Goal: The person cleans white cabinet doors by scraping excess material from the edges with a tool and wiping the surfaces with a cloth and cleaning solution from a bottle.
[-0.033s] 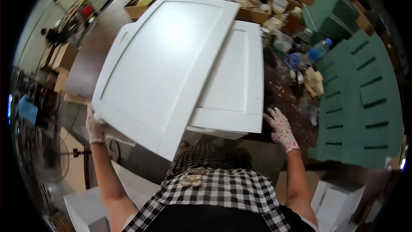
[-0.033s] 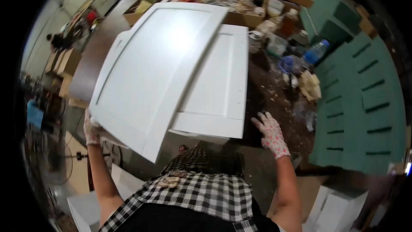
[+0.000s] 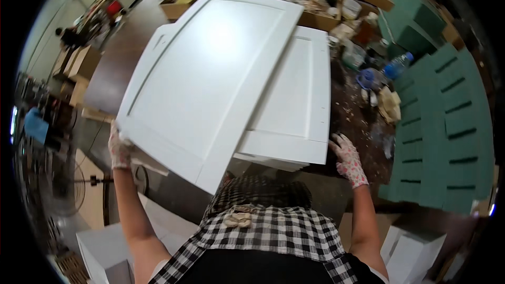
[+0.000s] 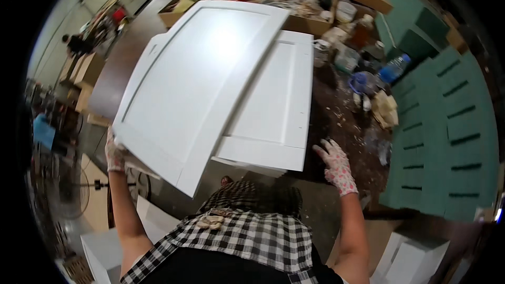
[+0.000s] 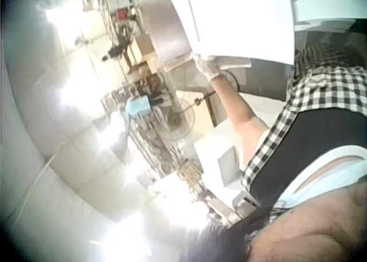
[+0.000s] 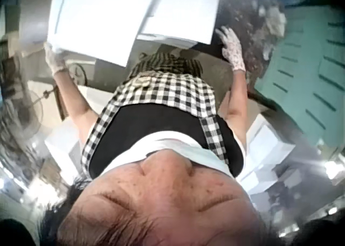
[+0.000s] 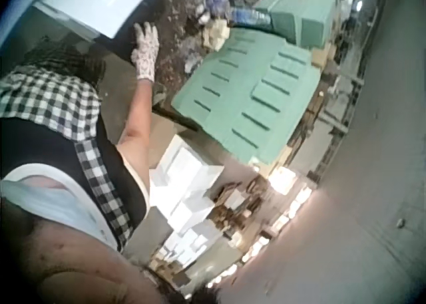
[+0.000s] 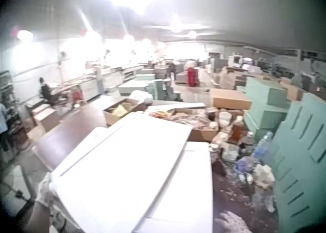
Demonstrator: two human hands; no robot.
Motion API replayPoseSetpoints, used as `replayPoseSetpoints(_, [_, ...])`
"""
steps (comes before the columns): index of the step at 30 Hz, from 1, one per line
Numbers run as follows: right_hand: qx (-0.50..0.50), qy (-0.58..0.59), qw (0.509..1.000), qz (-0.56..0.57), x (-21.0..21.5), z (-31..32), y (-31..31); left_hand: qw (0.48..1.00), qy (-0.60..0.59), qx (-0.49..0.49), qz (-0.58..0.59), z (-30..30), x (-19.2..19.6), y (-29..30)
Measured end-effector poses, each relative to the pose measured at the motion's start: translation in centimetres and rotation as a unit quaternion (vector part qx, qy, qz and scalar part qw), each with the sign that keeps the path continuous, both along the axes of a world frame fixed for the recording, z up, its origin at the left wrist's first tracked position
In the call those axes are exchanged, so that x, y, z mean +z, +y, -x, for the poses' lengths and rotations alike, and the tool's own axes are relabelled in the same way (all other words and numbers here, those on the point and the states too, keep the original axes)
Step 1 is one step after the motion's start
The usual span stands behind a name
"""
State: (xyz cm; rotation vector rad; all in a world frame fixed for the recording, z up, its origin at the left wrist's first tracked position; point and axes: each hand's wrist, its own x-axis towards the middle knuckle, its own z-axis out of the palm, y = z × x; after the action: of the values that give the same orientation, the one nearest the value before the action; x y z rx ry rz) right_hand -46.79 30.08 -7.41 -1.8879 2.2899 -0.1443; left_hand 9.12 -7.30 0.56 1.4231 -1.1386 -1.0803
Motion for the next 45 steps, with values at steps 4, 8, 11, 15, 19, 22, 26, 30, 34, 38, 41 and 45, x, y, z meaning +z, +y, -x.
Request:
replayPoseSetpoints(4, [-0.095,-0.083,0.988,0.092,-1.4,0.7,-1.2,0.995,0.082,0.004,-0.062,-3.5,-0.9,-3.4])
replayPoseSetpoints(8, [-0.224,-0.236,0.899,0.293,2.4,1.8,-1.5,0.989,0.115,-0.022,-0.095,-3.5,0.0,-4.3])
replayPoseSetpoints(11, [-0.032,0.006,0.92,0.391,9.8,-2.5,-2.8,0.986,0.15,-0.013,-0.076,-1.1,1.2,-3.3])
replayPoseSetpoints(15, [0.085,-0.12,0.94,0.309,15.8,-15.6,-8.2,0.967,0.228,-0.095,-0.071,-0.7,1.7,-2.6])
replayPoseSetpoints(19, [0.239,-0.075,0.942,0.223,17.0,-22.5,-12.5,0.949,0.247,-0.17,-0.095,1.8,3.2,-1.2])
replayPoseSetpoints(22, [0.242,-0.041,0.956,0.159,16.7,-26.6,-14.4,0.944,0.239,-0.2,-0.11,0.5,1.1,-2.5])
replayPoseSetpoints(26, [0.227,0.035,0.955,0.186,15.6,-33.9,-18.9,0.948,0.226,-0.195,-0.111,-1.2,0.0,-3.4])
replayPoseSetpoints(30, [0.19,0.034,0.966,0.174,15.7,-40.2,-26.1,0.921,0.268,-0.259,-0.11,-0.6,0.9,-3.0])
replayPoseSetpoints(34, [0.146,-0.006,0.973,0.18,15.4,-42.0,-27.5,0.904,0.296,-0.283,-0.119,-1.1,0.1,-3.5])
replayPoseSetpoints(38, [0.109,0.022,0.978,0.175,15.0,-40.7,-23.8,0.888,0.29,-0.325,-0.148,-3.5,0.4,-5.0])
replayPoseSetpoints(41, [0.089,-0.006,0.979,0.184,15.0,-40.9,-24.0,0.956,0.09,-0.278,0.029,-5.3,2.6,-8.7])
replayPoseSetpoints(45, [0.076,-0.005,0.978,0.194,14.6,-40.8,-23.9,0.877,-0.218,-0.302,0.304,-3.0,7.5,-13.2])
